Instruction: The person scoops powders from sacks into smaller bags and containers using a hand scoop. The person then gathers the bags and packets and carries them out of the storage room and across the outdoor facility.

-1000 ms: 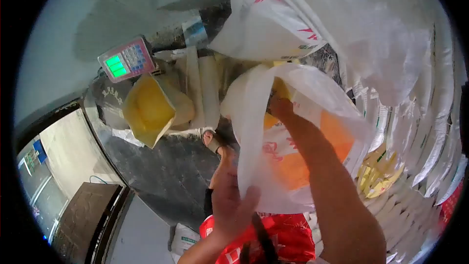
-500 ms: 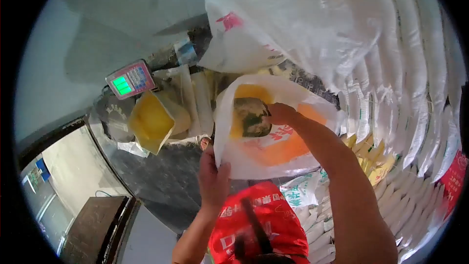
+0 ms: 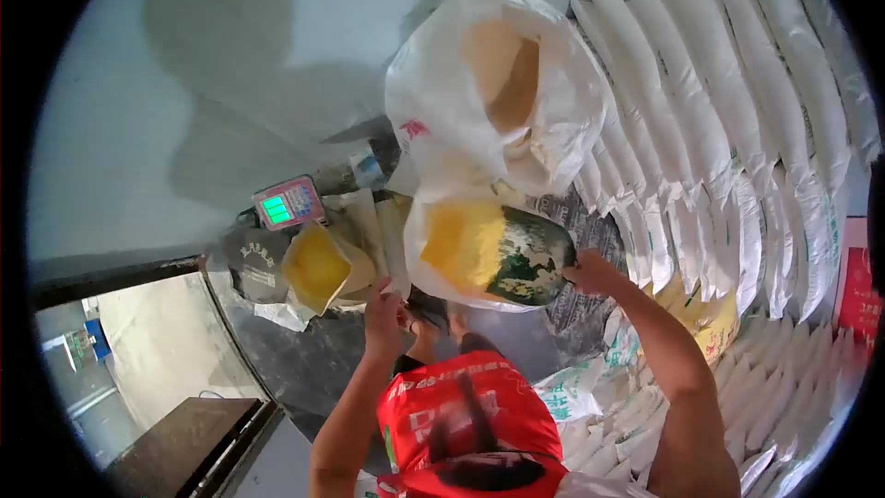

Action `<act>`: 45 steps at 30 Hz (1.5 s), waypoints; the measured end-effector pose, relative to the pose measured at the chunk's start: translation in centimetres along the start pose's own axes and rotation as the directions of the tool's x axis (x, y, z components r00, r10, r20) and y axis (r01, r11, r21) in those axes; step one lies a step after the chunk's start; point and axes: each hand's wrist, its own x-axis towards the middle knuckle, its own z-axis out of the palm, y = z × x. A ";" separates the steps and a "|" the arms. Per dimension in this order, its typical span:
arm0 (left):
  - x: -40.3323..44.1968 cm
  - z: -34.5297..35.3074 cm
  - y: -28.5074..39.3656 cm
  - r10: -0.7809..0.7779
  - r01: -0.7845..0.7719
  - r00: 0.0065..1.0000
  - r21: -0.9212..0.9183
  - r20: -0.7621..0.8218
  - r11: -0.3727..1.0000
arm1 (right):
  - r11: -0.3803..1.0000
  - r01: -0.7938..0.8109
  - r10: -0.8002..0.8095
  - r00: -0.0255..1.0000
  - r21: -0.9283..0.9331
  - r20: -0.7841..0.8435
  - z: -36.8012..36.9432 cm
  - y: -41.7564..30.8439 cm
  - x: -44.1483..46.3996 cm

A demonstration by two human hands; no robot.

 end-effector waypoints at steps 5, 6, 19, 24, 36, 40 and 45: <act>-5.0 -8.4 -3.5 0.002 -0.005 0.983 -0.015 -0.183 1.000 | 0.985 0.128 -0.118 0.988 0.114 -0.095 1.1 -1.3 -5.7; -5.6 -10.8 -5.2 -0.023 0.016 0.972 -0.032 -0.235 0.999 | 0.932 -0.110 0.152 0.984 0.346 -0.096 1.2 -3.5 -7.3; -19.9 -36.3 -22.2 -0.332 0.202 0.647 -0.266 -0.687 0.943 | 0.844 -0.142 0.059 0.983 0.517 0.173 19.8 -18.6 -10.1; -23.9 -43.3 -24.7 -0.425 0.219 0.613 -0.373 -0.666 0.902 | 0.780 -0.220 0.126 0.972 0.586 0.197 35.4 -17.9 -3.1; -26.0 -55.9 -31.4 -0.559 0.304 0.586 -0.481 -0.586 0.822 | 0.906 -0.326 0.365 0.924 0.269 -0.110 56.9 -23.3 18.3; -26.0 -56.3 -33.1 -0.588 0.303 0.554 -0.515 -0.589 0.802 | 0.935 -0.347 0.338 0.935 -0.071 -0.109 58.1 -24.0 23.3; -24.9 -56.8 -33.0 -0.595 0.282 0.573 -0.547 -0.563 0.788 | 0.942 -0.332 0.335 0.932 0.044 -0.143 58.1 -24.4 23.0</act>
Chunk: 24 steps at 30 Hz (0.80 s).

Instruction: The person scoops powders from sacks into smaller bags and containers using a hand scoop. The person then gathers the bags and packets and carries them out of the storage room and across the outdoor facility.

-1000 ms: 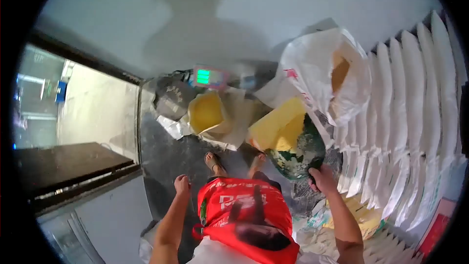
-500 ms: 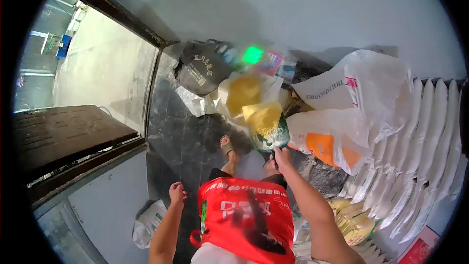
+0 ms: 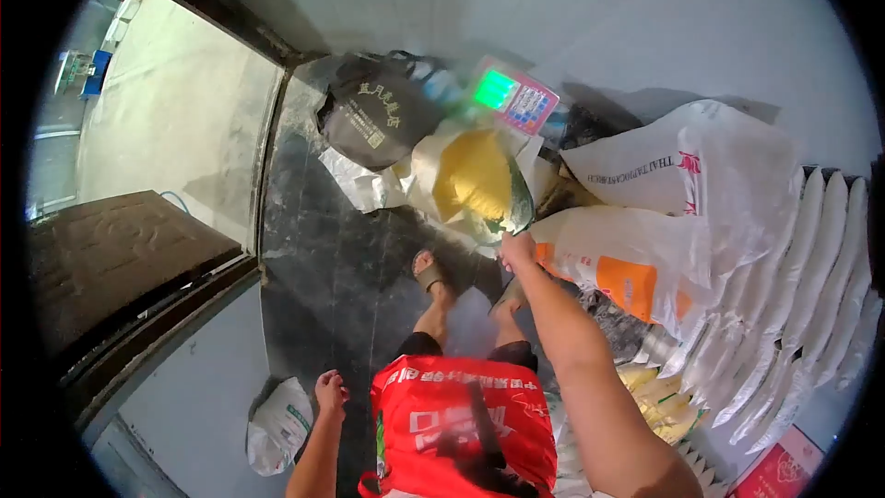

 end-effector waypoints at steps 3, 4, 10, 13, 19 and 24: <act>0.1 0.8 0.7 -0.008 0.009 0.999 -0.025 0.032 1.000 | 0.995 -0.038 0.037 0.999 0.093 0.011 -1.5 0.7 -2.2; 0.0 1.2 1.2 0.013 -0.013 0.999 -0.008 0.042 1.000 | 0.990 -0.055 0.051 0.998 0.127 0.033 -1.9 1.2 -2.5; -0.4 4.2 2.8 0.117 -0.121 0.986 0.026 0.118 0.992 | 0.958 -0.024 -0.001 0.996 0.284 0.089 -3.9 6.6 -2.3; -0.6 4.9 3.5 0.119 -0.122 0.982 0.008 0.145 0.992 | 0.944 -0.018 -0.019 0.994 0.329 0.108 -4.9 6.5 -4.5; 0.3 4.8 3.0 0.129 -0.141 0.984 0.090 0.125 0.986 | 0.975 -0.028 0.013 0.998 0.221 0.069 -3.9 7.0 -4.5; -0.1 4.9 3.6 0.126 -0.138 0.984 0.088 0.123 0.987 | 0.961 -0.002 -0.024 0.996 0.277 0.088 -3.0 5.1 -3.7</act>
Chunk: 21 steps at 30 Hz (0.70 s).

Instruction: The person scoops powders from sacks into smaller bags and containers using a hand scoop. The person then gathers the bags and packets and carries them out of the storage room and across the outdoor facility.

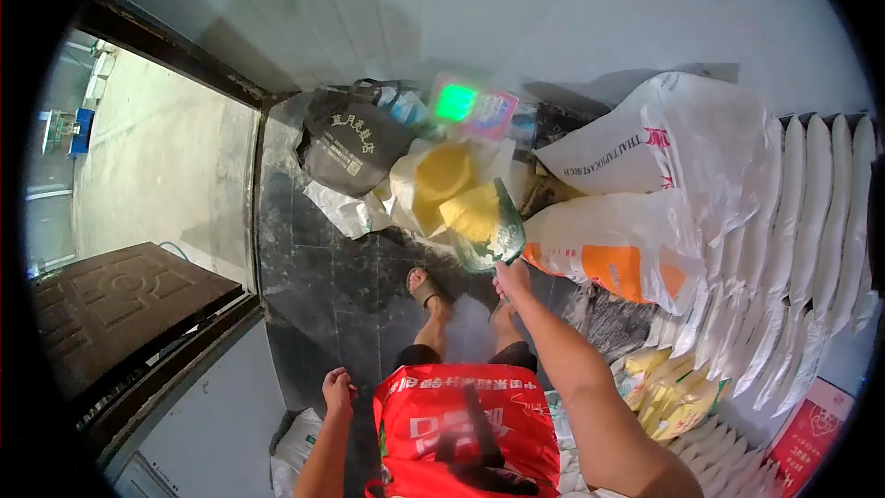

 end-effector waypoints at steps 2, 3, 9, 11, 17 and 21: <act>0.4 -0.3 -0.2 0.001 -0.001 1.000 0.006 0.000 1.000 | 1.000 0.006 -0.005 1.000 0.022 -0.017 0.7 -0.7 0.6; 0.3 -0.2 -0.3 -0.001 0.001 1.000 0.007 -0.001 1.000 | 1.000 0.015 -0.014 0.999 0.021 -0.037 1.1 -1.3 0.7; 1.1 -0.7 -1.7 -0.010 0.010 1.000 -0.029 0.004 1.000 | 0.984 -0.021 0.012 0.998 -0.176 -0.055 3.0 -2.4 4.5; 1.1 -1.1 -2.0 -0.021 0.020 1.000 -0.030 -0.006 0.999 | 0.987 -0.019 0.012 0.999 -0.158 -0.047 2.4 -4.8 1.0; 0.9 -1.6 -2.1 -0.033 0.031 0.999 -0.051 -0.038 0.998 | 0.998 -0.067 0.066 0.997 0.021 0.036 1.8 -1.3 0.3; 0.4 -0.9 -0.8 -0.038 0.036 0.999 -0.069 -0.023 0.997 | 0.997 -0.027 0.025 0.999 0.069 0.031 0.6 1.4 -0.3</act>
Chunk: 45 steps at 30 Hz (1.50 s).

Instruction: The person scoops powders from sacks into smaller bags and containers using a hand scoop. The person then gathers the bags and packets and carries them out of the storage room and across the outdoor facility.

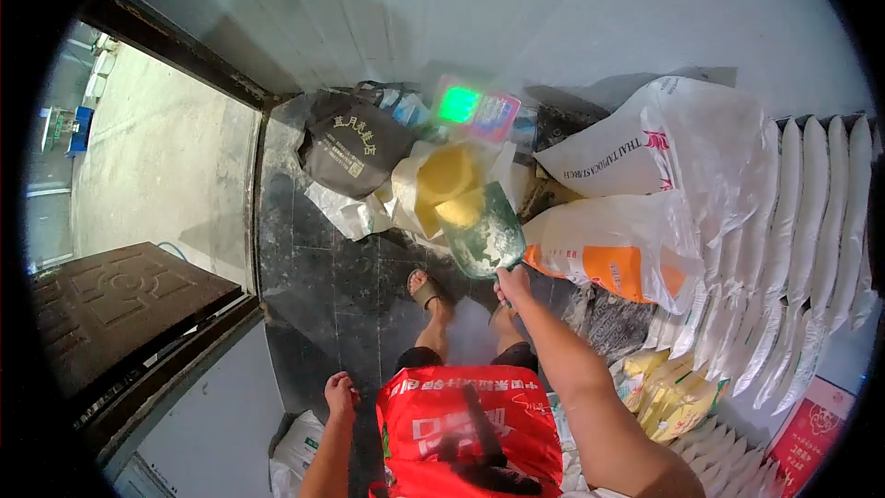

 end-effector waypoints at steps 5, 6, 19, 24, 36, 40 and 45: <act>0.2 0.6 0.4 0.023 -0.023 1.000 0.032 0.013 0.999 | 0.992 0.037 -0.040 0.999 0.119 0.021 -1.6 0.3 -3.6; 0.0 0.9 0.8 0.026 -0.026 1.000 0.040 0.010 0.999 | 0.997 0.018 -0.021 0.999 0.076 0.037 -2.0 0.7 -3.8; 0.3 4.5 3.9 0.097 -0.105 0.992 0.103 0.083 0.989 | 0.933 0.134 -0.136 0.991 0.333 -0.018 -6.7 -0.8 -8.2; 1.0 5.9 4.2 0.088 -0.098 0.993 0.142 0.076 0.985 | 0.849 0.241 -0.191 0.970 0.470 -0.151 -12.8 -1.4 -12.3; 0.4 13.0 7.8 0.202 -0.266 0.945 0.249 0.256 0.931 | 0.866 -0.064 -0.398 0.512 -0.496 -0.761 -34.6 -1.0 -21.9; -4.7 17.9 10.6 0.287 -0.347 0.921 0.217 0.264 0.913 | 0.615 -0.212 -0.422 0.725 -0.760 -0.544 -38.2 -1.7 -20.4; -12.2 20.7 10.0 0.373 -0.416 0.872 0.081 0.316 0.906 | 0.725 -0.188 -0.377 0.695 -0.662 -0.611 -40.9 -1.7 -20.8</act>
